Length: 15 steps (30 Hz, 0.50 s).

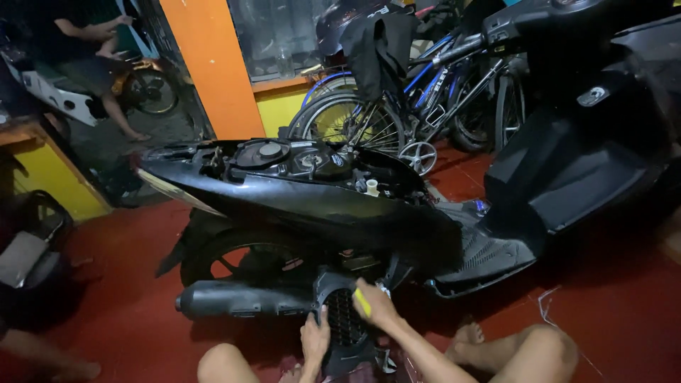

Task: The person uses a yellow brush to clean a plastic fan cover and various engine components of a motorcycle. They alternate between brushing the detached cover and the engine area before setting the part down.

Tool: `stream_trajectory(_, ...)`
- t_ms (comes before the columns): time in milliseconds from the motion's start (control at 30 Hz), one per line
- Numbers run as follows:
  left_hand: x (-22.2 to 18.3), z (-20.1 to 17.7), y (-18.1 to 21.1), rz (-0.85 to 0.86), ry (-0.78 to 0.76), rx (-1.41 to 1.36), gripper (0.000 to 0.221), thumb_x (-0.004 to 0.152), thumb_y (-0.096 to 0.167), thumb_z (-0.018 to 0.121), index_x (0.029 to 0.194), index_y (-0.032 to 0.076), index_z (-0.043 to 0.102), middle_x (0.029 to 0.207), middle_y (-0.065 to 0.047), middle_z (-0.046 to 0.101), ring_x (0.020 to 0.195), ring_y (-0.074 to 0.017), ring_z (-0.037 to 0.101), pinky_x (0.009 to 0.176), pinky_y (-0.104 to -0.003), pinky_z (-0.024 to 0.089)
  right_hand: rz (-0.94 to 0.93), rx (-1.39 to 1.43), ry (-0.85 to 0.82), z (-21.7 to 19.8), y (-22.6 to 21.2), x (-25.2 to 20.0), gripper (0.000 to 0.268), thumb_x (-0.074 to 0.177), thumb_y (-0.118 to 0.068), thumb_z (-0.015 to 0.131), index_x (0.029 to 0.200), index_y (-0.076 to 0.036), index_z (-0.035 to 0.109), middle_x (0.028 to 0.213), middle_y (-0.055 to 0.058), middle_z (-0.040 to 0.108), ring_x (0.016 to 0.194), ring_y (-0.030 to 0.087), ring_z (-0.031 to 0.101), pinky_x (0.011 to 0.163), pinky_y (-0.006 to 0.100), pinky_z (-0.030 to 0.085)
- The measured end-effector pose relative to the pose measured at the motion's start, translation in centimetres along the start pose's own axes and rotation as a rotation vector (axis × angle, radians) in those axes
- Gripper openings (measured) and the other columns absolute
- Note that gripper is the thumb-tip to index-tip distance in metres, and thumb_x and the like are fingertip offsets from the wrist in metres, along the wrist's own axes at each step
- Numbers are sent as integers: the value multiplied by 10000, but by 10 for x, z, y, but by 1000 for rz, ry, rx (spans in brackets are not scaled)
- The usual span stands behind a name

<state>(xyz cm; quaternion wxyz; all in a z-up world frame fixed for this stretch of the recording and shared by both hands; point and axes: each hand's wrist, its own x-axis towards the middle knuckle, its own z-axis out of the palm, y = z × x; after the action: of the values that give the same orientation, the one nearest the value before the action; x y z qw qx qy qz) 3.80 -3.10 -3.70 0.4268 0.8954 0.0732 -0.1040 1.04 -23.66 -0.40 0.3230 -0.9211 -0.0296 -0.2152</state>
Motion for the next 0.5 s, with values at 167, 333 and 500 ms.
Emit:
stream_trajectory(167, 3, 1, -2, -2, -13, -19, 811, 946, 714, 316, 1283, 50, 638, 1277, -256, 671, 1246, -474, 561, 1075, -503, 422, -25, 314, -536, -9, -38, -19, 165, 981, -350, 649, 959, -215, 558, 846, -22, 641, 722, 138, 606, 632, 344, 452)
stream_trajectory(333, 0, 6, -5, 71, 31, -27, 757, 958, 680, 343, 1173, 28, 664, 1219, -293, 678, 1200, -515, 567, 1047, -530, 409, 111, 217, -165, 7, -13, -6, 156, 946, -378, 596, 965, -223, 602, 841, 38, 691, 773, 245, 671, 688, 391, 472)
stream_trajectory(500, 15, 27, -26, 110, 139, -24, 680, 959, 653, 403, 1053, 38, 678, 1092, -312, 703, 1095, -543, 610, 960, -586, 441, -242, 3, -292, 6, -46, -42, 143, 978, -246, 611, 1043, -157, 520, 914, 139, 693, 767, 386, 664, 597, 498, 445)
